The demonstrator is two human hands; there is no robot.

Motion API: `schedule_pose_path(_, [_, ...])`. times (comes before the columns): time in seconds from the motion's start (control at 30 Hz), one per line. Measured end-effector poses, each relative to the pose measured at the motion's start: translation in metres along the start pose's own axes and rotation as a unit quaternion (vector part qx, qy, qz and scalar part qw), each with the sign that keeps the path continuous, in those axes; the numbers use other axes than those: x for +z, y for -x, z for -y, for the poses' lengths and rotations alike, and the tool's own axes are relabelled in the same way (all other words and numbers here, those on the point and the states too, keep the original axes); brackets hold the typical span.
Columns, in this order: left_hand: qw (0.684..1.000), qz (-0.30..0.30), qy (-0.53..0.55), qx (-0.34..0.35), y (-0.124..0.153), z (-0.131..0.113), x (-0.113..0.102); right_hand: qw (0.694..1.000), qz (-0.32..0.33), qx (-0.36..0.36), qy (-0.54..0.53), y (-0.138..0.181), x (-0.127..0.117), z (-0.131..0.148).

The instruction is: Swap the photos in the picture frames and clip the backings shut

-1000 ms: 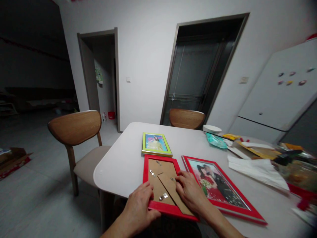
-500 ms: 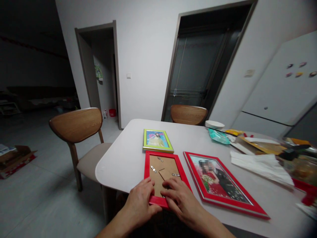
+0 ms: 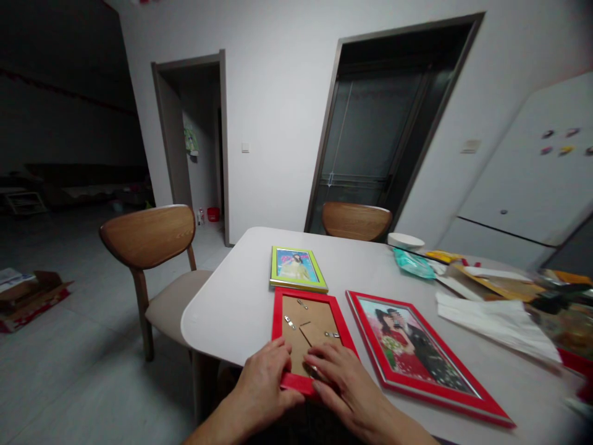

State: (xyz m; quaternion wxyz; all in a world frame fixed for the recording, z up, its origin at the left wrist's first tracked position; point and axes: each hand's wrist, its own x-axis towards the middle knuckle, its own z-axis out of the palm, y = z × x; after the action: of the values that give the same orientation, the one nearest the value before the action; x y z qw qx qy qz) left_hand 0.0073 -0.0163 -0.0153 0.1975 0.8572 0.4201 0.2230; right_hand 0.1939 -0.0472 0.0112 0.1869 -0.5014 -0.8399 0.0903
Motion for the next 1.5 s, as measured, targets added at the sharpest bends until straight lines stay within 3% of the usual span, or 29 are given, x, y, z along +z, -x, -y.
schedule_pose_path(0.13, [1.0,0.016,-0.002,0.002,0.0,-0.001,-0.003,0.998,-0.046,0.039,0.001,-0.034,0.007,-0.008])
schedule_pose_path(0.33, [1.0,0.016,0.002,0.016,-0.001,-0.004,-0.008,0.994,-0.007,0.064,0.093,-0.076,0.022,-0.011])
schedule_pose_path(0.57, [0.999,0.02,0.022,0.02,-0.002,0.0,-0.006,0.989,0.045,0.02,0.142,-0.074,0.023,-0.005])
schedule_pose_path(0.67, [1.0,0.015,0.017,0.021,0.0,0.001,-0.006,0.991,0.033,0.024,0.126,-0.075,0.02,-0.009])
schedule_pose_path(0.83, [1.0,0.02,0.01,0.011,0.0,0.0,-0.007,0.986,-0.045,0.138,0.08,-0.089,0.017,-0.038])
schedule_pose_path(1.0, [1.0,0.023,0.014,0.001,-0.001,-0.001,-0.005,0.968,-0.073,0.225,0.084,-0.109,0.019,-0.063])
schedule_pose_path(1.17, [0.999,0.031,0.008,-0.006,0.0,-0.003,-0.01,0.955,-0.095,0.272,0.067,-0.118,0.022,-0.072])
schedule_pose_path(1.3, [0.998,0.06,-0.029,-0.016,-0.003,-0.013,-0.01,0.958,-0.116,0.262,0.026,-0.116,0.019,-0.07])
schedule_pose_path(1.5, [0.989,0.126,-0.047,0.053,-0.024,-0.025,0.013,0.967,-0.148,0.202,-0.052,-0.089,-0.003,-0.069])
